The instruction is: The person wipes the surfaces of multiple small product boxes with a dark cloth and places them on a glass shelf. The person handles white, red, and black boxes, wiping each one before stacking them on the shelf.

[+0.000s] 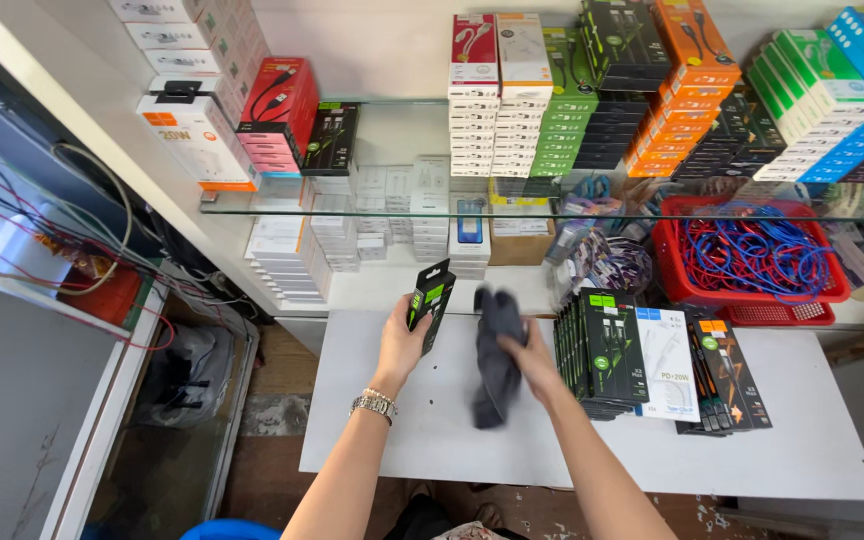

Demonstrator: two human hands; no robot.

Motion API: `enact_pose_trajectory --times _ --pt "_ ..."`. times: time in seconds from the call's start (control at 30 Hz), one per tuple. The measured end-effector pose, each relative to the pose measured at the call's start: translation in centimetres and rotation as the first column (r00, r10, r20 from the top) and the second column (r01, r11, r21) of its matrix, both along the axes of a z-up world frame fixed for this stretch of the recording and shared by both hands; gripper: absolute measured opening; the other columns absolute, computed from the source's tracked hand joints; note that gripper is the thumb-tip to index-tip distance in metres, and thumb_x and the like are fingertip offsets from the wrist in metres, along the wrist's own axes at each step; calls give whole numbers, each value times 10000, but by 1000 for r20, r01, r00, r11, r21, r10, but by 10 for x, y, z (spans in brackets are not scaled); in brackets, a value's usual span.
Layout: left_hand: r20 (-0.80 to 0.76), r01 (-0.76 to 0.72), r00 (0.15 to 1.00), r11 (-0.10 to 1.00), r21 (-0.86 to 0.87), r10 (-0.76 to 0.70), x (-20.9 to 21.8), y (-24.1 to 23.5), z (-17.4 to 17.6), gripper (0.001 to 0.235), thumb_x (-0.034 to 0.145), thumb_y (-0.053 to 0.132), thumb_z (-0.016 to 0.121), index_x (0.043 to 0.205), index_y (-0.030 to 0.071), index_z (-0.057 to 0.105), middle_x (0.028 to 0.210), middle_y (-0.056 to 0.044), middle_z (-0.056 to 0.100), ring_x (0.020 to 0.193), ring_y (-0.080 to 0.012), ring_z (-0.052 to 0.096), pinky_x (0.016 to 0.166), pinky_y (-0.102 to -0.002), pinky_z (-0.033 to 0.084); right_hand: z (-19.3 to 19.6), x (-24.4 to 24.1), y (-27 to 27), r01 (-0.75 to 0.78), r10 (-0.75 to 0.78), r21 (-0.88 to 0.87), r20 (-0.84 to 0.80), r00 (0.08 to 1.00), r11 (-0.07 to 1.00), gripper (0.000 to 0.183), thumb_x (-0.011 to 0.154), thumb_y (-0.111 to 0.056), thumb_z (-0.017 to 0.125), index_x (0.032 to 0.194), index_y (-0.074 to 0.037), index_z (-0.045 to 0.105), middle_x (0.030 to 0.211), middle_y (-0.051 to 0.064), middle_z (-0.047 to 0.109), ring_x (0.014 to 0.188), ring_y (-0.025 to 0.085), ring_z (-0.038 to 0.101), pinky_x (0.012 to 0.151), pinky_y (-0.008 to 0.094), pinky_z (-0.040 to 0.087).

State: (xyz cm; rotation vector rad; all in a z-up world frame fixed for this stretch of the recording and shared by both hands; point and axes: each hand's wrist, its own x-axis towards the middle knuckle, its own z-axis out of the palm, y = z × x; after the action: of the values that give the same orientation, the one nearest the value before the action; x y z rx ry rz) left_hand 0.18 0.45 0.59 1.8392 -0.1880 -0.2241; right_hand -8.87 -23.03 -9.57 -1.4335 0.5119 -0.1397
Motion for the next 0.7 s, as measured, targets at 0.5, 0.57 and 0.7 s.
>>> enact_pose_trajectory --times 0.5,0.57,0.7 --pt "104 322 946 923 -212 -306 -31 -55 1 376 926 90 682 1291 22 620 1068 -182 766 959 -304 701 859 -364 543 124 28 6 300 -342 181 284 896 937 439 898 -135 719 1281 -48 523 1167 97 664 1016 175 646 879 351 537" --pt "151 241 961 969 -60 -230 -27 -59 7 332 915 105 699 1231 16 651 998 -172 769 864 -253 726 815 -357 547 124 32 12 227 -249 108 297 922 968 450 921 -163 699 1326 -110 510 1161 44 651 1025 128 633 903 298 519" --pt "142 222 963 972 75 -231 -28 -66 13 397 923 87 675 1312 25 626 930 -174 724 824 -217 655 789 -357 537 113 35 26 242 -196 -101 333 922 965 425 917 -116 695 1300 -78 516 1143 36 640 1029 105 603 889 271 495"
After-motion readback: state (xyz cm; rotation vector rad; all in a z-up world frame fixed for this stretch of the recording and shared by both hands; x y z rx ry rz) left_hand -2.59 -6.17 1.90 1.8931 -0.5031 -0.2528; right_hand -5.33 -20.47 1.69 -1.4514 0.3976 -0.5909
